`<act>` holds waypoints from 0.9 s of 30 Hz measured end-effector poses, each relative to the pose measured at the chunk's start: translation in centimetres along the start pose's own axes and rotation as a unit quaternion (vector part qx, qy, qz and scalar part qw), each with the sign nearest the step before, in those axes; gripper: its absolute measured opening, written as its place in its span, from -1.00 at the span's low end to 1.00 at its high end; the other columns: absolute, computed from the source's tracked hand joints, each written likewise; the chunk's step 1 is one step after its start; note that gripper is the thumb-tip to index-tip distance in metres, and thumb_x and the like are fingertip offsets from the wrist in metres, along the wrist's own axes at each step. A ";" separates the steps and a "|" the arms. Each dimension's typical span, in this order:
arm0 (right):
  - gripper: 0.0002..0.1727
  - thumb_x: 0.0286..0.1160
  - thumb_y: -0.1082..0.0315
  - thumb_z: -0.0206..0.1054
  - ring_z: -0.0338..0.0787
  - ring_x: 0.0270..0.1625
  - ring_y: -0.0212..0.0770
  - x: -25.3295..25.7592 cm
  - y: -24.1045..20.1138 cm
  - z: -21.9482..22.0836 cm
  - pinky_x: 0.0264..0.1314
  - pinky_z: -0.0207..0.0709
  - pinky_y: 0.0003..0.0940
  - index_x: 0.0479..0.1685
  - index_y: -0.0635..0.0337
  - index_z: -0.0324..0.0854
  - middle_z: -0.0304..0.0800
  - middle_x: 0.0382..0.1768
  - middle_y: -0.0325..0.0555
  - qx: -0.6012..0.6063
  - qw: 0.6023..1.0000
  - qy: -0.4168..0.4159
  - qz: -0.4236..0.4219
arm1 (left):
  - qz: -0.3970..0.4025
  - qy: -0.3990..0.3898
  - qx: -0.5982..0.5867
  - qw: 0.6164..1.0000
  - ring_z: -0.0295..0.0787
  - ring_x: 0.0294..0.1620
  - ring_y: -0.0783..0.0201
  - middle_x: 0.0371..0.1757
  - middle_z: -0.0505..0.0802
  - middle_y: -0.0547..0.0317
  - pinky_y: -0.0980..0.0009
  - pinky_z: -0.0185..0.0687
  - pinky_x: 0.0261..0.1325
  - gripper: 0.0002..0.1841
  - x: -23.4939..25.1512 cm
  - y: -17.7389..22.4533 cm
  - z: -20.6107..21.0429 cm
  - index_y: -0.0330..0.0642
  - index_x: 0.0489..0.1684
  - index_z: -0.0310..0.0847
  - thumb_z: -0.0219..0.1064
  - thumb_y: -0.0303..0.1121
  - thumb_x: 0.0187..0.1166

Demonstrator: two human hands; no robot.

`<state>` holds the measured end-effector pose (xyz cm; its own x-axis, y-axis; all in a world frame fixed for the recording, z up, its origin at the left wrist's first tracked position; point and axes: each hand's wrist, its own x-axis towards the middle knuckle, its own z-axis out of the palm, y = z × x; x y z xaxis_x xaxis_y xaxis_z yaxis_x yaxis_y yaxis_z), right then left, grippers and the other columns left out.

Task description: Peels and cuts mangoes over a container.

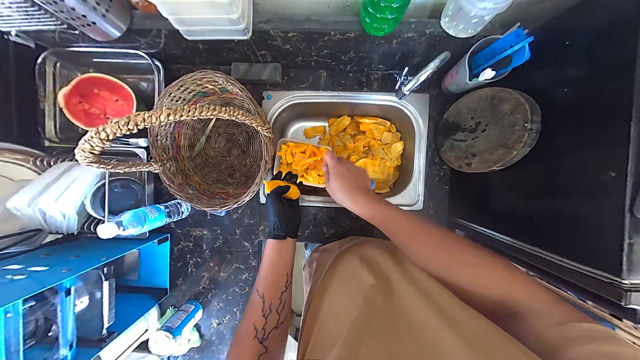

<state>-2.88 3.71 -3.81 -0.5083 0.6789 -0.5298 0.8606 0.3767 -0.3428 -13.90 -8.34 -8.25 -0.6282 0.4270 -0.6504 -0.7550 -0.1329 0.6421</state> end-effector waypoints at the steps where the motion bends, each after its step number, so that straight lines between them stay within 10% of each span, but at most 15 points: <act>1: -0.71 0.77 0.17 0.12 0.83 -0.06 0.22 0.5 0.2 -0.1 -0.26 0.69 0.15 0.32 -0.02 0.54 0.71 0.10 0.14 -0.013 1.000 0.023 -0.003 | 0.018 0.002 0.023 1.000 0.79 -0.01 0.05 0.07 0.79 -0.09 0.05 0.72 0.06 -0.58 -0.3 0.6 0.5 -0.26 0.34 0.43 -0.03 -0.68 0.52; 5: -0.50 0.53 0.41 0.33 0.82 -0.12 0.32 1.1 -0.1 0.6 -0.25 0.72 0.28 0.49 -0.06 0.58 0.56 0.37 0.32 0.000 0.999 -0.017 -0.034 | 0.036 -0.136 0.088 0.986 0.75 0.21 0.14 0.27 0.75 0.01 0.11 0.68 0.28 -0.49 0.1 2.6 4.7 -0.18 0.56 0.34 0.02 -0.57 0.57; 10: -0.67 0.76 0.16 0.11 0.87 -0.20 0.06 2.1 3.7 0.5 -0.13 0.74 0.09 0.28 0.13 0.56 0.81 -0.06 0.12 0.172 0.974 -0.139 0.054 | 0.094 -0.198 0.303 0.927 0.44 0.60 0.26 0.65 0.51 0.15 0.17 0.43 0.61 -0.37 3.4 3.5 11.5 -0.08 0.76 0.22 0.23 -0.12 0.71; 14: -0.59 0.81 0.08 0.11 0.83 -0.19 0.02 0.2 13.4 0.7 -0.06 0.73 0.08 0.38 0.18 0.51 0.76 0.01 0.15 0.275 0.943 -0.180 0.053 | 0.127 -0.255 0.435 0.854 0.77 -0.12 0.21 0.01 0.76 0.04 0.22 0.76 -0.11 -0.66 5.4 1.0 16.5 -0.23 0.20 0.49 0.37 -0.24 0.61; 18: -0.61 0.82 0.15 0.08 0.86 -0.05 0.11 -7.1 20.0 0.5 0.07 0.72 0.20 0.40 0.17 0.50 0.79 0.03 0.17 0.337 0.932 -0.070 0.119 | 0.172 -0.302 0.613 0.709 0.80 -0.09 0.21 0.08 0.83 0.11 0.10 0.78 -0.05 -0.45 8.2 -3.9 21.7 -0.03 0.40 0.56 0.50 -0.01 0.48; 22: -0.57 0.83 0.06 0.06 0.85 -0.18 0.02 -13.0 23.2 1.7 -0.02 0.75 0.08 0.43 0.14 0.46 0.76 0.00 0.12 0.446 0.873 0.018 0.196 | 0.280 -0.339 0.723 0.533 0.52 0.55 -0.25 0.49 0.61 -0.40 -0.18 0.36 0.61 -0.41 11.5 -8.6 27.0 -0.37 0.64 0.33 0.34 -0.38 0.62; 24: -0.59 0.81 0.05 0.09 0.87 -0.09 0.02 -15.1 23.9 2.7 0.07 0.75 0.10 0.37 0.11 0.53 0.79 0.02 0.09 0.447 0.862 0.060 0.230 | 0.364 -0.360 0.699 0.499 0.60 0.44 -0.29 0.38 0.65 -0.52 -0.05 0.46 0.55 -0.51 11.9 -10.5 27.4 -0.56 0.47 0.44 0.28 -0.34 0.70; 27: -0.62 0.78 0.09 0.14 0.83 0.07 0.03 -17.1 24.5 3.6 0.23 0.69 0.09 0.29 0.15 0.59 0.75 0.10 0.10 0.438 0.856 0.100 0.255 | 0.293 -0.260 0.864 0.317 0.64 0.48 -0.07 0.42 0.71 -0.31 0.14 0.43 0.58 -0.61 1.5 -9.4 31.7 -0.48 0.41 0.56 0.19 -0.37 0.77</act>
<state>26.80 -0.95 -5.94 0.0180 0.7410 -0.6713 0.5691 -0.5596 -0.6025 -1.79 21.86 -2.40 -0.1107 0.9308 -0.3483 0.9743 0.1707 0.1466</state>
